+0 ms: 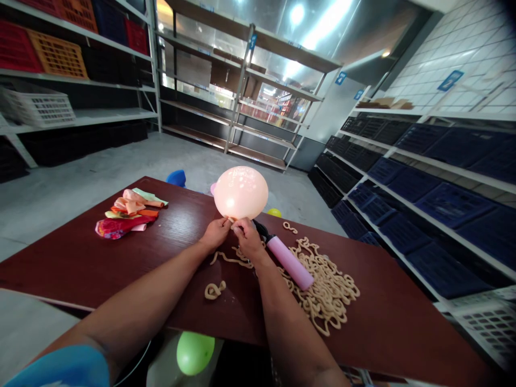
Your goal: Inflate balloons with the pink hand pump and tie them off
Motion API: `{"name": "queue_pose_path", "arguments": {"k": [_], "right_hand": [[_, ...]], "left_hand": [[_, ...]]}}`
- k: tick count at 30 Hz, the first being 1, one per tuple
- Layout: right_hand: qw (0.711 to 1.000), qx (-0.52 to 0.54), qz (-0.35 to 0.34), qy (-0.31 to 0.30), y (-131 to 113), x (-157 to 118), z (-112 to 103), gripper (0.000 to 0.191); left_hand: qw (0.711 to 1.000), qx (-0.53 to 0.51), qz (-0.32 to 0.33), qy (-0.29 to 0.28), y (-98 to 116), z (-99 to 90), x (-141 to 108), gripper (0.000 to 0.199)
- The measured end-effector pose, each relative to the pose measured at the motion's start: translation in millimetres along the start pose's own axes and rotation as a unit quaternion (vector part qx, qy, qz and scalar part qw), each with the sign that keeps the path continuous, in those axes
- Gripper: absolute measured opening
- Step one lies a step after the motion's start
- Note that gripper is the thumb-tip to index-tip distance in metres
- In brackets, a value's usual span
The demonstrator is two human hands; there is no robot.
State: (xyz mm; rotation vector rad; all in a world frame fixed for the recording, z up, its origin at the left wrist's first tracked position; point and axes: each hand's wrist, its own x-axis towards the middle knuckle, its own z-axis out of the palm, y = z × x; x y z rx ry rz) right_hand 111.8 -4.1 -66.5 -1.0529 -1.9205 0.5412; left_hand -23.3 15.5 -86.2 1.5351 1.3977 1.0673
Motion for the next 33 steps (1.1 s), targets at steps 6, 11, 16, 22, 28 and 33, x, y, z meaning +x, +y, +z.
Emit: {"name": "queue_pose_path", "arguments": {"k": [6,11,16,22,28,33], "right_hand": [[0.981,0.119,0.133,0.077,4.2,-1.4,9.1,0.018],[0.929,0.253,0.267,0.041,3.1,-1.3,14.1,0.027],[0.920,0.275,0.276,0.051,-2.0,-0.4,15.1,0.024],[0.918,0.272,0.286,0.026,0.1,-1.5,14.6,0.021],[0.985,0.047,0.159,0.056,7.1,-0.6,11.2,0.015],[0.981,-0.088,0.097,0.142,7.0,0.2,11.8,0.010]], "left_hand": [[0.997,0.070,0.027,-0.026,5.3,0.3,-4.0,0.029],[0.989,0.139,0.053,-0.021,-1.1,0.3,-3.4,0.029],[0.982,0.181,0.055,-0.025,-3.0,-0.4,-4.1,0.029],[0.979,0.197,0.054,-0.014,-0.1,-1.6,-6.5,0.026],[0.993,0.108,0.048,-0.024,4.3,-0.1,-7.2,0.023],[0.983,-0.167,-0.013,-0.082,10.0,9.1,-10.1,0.024]]}}
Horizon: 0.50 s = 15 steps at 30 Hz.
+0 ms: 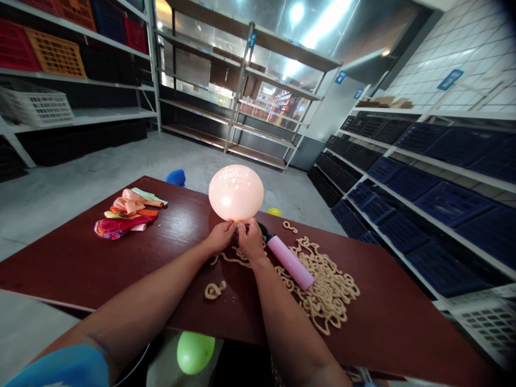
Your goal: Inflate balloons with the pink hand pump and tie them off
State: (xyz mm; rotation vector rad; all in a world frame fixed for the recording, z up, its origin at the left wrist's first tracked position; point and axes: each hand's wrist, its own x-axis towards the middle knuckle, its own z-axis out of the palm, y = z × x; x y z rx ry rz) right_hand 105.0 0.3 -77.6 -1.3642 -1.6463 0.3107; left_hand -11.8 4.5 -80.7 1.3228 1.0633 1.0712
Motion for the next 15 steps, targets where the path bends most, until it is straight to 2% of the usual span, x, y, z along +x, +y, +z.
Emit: {"name": "queue_pose_path", "arguments": {"k": [3,5,8,12,15], "right_hand": [[1.000,-0.018,-0.014,0.022,-0.2,-0.6,2.0,0.008],[0.999,-0.020,-0.015,0.029,-0.3,-0.7,2.7,0.008],[0.999,-0.016,-0.027,0.028,-1.5,-0.6,1.1,0.008],[0.999,0.010,-0.052,-0.003,-4.7,-1.0,-4.1,0.013],[0.997,0.068,-0.023,-0.023,-5.5,-0.9,-5.7,0.017]], "left_hand": [[0.988,-0.146,-0.035,-0.046,0.3,4.1,-2.1,0.025],[0.977,-0.195,-0.052,-0.070,0.7,4.8,-3.2,0.026],[0.976,-0.194,-0.059,-0.076,0.6,3.7,-3.3,0.025],[0.988,-0.139,-0.070,-0.017,-0.5,0.3,-1.2,0.024],[0.987,-0.132,-0.094,0.003,0.4,-1.7,-0.4,0.024]]}}
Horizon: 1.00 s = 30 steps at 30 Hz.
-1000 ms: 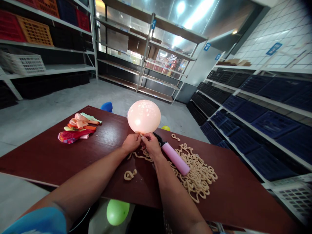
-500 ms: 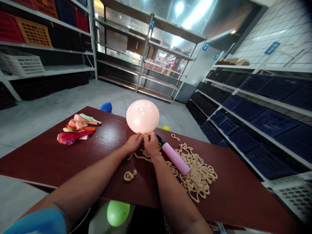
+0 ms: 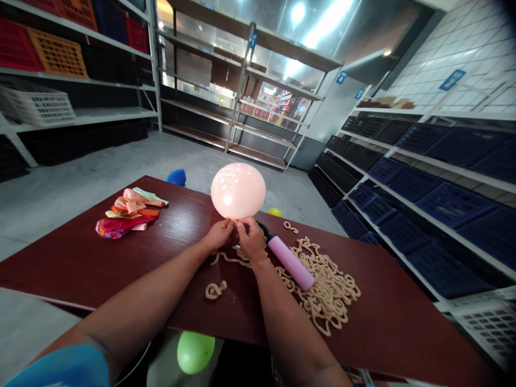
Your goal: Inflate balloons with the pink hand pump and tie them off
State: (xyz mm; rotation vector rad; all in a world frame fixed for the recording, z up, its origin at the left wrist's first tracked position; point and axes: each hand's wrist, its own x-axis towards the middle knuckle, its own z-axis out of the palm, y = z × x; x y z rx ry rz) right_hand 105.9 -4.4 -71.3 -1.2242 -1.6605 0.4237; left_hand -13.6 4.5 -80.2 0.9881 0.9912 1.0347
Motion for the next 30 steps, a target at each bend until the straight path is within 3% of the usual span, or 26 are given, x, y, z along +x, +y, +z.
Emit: {"name": "queue_pose_path", "arguments": {"k": [3,7,13,23,27,30], "right_hand": [[0.986,0.131,0.105,-0.016,2.0,1.2,2.6,0.018],[0.927,0.297,0.227,-0.019,3.8,3.2,7.4,0.021],[0.895,0.360,0.255,-0.064,-1.5,3.2,4.9,0.028],[0.899,0.348,0.256,-0.063,-3.0,4.0,3.8,0.026],[0.910,0.333,0.243,-0.051,3.0,4.4,5.6,0.024],[0.933,0.272,0.235,-0.012,11.5,4.4,7.0,0.023]], "left_hand": [[1.000,-0.026,-0.004,-0.013,2.8,0.5,-1.5,0.026],[0.999,-0.042,-0.008,-0.033,5.8,2.1,-4.1,0.028],[0.999,-0.034,-0.006,-0.041,5.7,-1.1,-4.0,0.035],[0.998,-0.040,-0.027,-0.047,3.8,-3.3,-2.1,0.038],[0.991,-0.070,-0.054,-0.096,8.2,-7.0,-4.4,0.036],[0.979,-0.089,-0.105,-0.147,10.8,-10.9,-5.7,0.033]]}}
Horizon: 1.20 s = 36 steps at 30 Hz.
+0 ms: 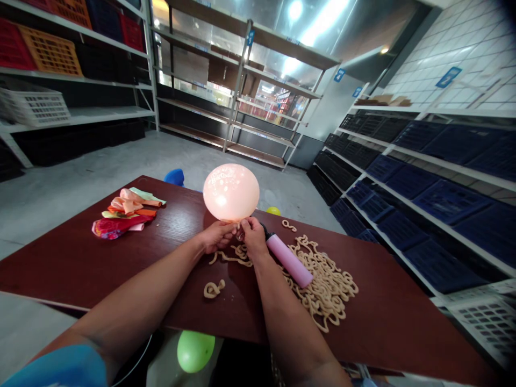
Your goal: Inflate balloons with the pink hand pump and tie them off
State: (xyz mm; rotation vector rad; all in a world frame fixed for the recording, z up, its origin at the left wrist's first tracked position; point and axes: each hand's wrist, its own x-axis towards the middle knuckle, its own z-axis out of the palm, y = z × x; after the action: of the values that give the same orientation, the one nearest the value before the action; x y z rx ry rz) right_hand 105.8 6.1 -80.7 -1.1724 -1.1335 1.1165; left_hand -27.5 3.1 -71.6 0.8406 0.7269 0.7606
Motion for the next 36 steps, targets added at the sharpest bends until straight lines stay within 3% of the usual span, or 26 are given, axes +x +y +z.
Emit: {"name": "queue_pose_path", "arguments": {"k": [4,9,18,21,26,28,33,36], "right_hand": [[0.993,-0.083,-0.047,0.065,8.4,4.8,-3.6,0.023],[0.985,-0.135,-0.073,0.081,12.6,6.4,-4.6,0.023],[0.988,-0.100,-0.051,0.104,18.2,6.0,2.8,0.021],[0.993,-0.076,-0.026,0.083,20.7,6.8,4.5,0.021],[0.997,-0.064,0.008,0.033,22.9,6.4,6.9,0.022],[0.998,-0.055,0.004,0.031,22.7,6.4,7.6,0.025],[0.996,-0.077,0.005,0.033,20.0,6.2,7.5,0.024],[0.996,-0.089,0.002,0.030,18.9,4.8,7.3,0.019]], "left_hand": [[0.998,-0.013,-0.046,-0.046,0.8,-3.4,-2.2,0.029],[0.996,0.007,-0.052,-0.074,-2.1,-5.4,-2.6,0.030],[0.997,0.038,-0.012,-0.067,-3.1,-10.3,-1.0,0.029],[0.998,0.052,0.012,-0.014,-4.1,-11.2,1.5,0.034],[0.981,0.083,0.045,0.169,-8.2,-4.7,11.0,0.046],[0.970,0.096,0.048,0.218,-8.6,-2.5,16.3,0.044],[0.957,0.117,0.010,0.265,4.5,-6.9,27.7,0.033],[0.944,0.158,0.021,0.288,19.6,-13.3,34.0,0.027]]}}
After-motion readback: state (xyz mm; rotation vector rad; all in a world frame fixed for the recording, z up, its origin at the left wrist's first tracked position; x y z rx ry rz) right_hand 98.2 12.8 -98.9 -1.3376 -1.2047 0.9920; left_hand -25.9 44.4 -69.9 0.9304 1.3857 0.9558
